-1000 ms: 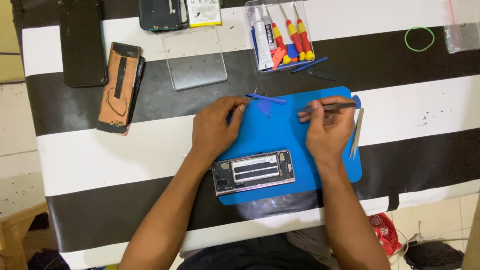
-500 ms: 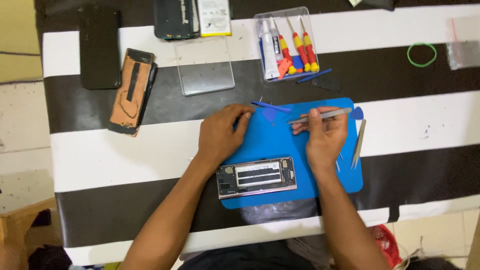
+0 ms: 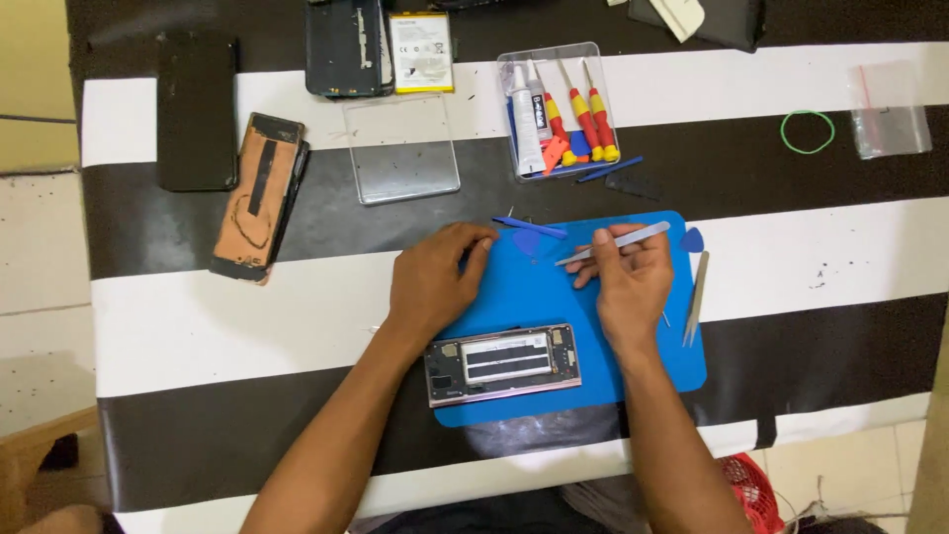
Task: Disassembling the internal components and screws from a mobile phone frame using precision tools.
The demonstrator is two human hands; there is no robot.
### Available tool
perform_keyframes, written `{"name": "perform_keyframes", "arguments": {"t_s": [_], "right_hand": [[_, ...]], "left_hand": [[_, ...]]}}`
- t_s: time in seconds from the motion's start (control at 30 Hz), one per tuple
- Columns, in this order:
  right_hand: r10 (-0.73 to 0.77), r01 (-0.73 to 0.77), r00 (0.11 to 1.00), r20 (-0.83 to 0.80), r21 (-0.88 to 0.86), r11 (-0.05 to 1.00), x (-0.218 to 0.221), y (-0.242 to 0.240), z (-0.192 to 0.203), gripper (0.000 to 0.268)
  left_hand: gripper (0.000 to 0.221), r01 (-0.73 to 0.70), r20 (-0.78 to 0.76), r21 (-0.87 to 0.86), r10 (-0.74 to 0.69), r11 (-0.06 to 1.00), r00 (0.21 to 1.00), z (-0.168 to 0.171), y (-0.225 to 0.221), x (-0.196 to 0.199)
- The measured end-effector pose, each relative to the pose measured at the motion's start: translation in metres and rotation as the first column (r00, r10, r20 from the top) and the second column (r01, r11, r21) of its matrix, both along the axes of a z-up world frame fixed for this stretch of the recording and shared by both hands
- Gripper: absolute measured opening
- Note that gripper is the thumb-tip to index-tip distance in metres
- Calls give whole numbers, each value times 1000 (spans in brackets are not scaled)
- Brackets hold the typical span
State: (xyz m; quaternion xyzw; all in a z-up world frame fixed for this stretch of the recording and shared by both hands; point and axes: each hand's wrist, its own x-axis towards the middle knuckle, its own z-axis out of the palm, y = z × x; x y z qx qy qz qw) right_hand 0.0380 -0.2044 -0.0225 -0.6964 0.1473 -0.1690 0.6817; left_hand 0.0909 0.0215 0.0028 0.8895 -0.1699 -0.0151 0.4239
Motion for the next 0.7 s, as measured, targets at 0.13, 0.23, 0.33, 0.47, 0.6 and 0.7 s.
{"name": "perform_keyframes", "arguments": {"t_s": [0.13,0.23,0.33,0.47,0.6,0.7], "right_hand": [[-5,5,1000,7,2,1000,-2,7,2,18],[-9,10,1000,16,-62,998,-3,10,4,19],[7,-1,999,35,-160,987,-1,8,-5,20],[23,-4,997,79,-232,973,1,6,-11,21],[51,-27,994,96,-239,971,-2,5,-12,24],[66,-40,994,90,-263,964,-2,7,-12,23]], "left_hand": [[17,-21,26,2,21,1000,999,1,0,-1],[18,-12,1,-3,12,1000,1000,1,0,-3],[18,-11,20,-4,11,1000,1000,0,-2,-1],[18,-6,41,-4,6,1000,999,0,-1,-2],[16,-4,70,-13,5,1000,998,1,-1,-2],[15,1,82,-19,1,1000,997,-2,0,-2]]}}
